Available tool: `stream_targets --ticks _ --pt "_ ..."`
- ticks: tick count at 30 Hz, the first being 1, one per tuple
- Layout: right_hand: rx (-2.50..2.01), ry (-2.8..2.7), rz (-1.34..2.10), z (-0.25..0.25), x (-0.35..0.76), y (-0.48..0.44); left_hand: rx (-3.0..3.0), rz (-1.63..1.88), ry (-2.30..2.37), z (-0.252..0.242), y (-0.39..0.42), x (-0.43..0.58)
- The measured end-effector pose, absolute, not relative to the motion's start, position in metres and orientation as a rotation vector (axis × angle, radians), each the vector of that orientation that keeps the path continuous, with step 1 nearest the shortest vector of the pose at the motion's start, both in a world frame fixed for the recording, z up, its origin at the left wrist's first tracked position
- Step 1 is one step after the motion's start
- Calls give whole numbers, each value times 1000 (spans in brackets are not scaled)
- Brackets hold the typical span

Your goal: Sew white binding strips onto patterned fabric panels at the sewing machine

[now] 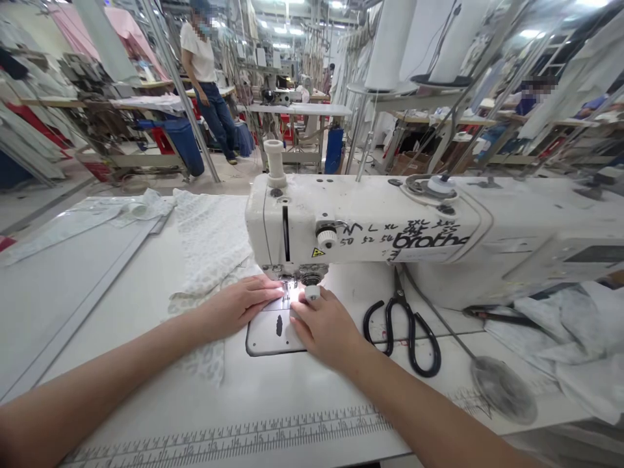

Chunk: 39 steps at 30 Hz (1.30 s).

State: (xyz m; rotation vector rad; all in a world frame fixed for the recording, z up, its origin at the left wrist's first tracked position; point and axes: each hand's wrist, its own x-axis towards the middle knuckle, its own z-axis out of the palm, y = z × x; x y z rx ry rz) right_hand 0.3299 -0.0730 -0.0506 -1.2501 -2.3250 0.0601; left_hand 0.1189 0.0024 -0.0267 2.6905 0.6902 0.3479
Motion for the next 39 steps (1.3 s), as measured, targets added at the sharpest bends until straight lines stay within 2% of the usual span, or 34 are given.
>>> stream_targets --ticks 20,28,31,35,39 --pt "-1297 -2245 22 -51 327 -75 2670 437 640 -23 -1 117" --pt "-1118 -2204 10 -54 315 -77 2487 336 1031 -15 6 121" --pt "-1013 -2269 122 -48 299 -93 2388 252 1170 0 15 87" --pt "-897 -2445 229 -39 268 -95 2192 -8 1331 29 8 -17" --pt "-1044 -2508 197 -29 229 -56 2041 -273 1512 59 -31 -131"
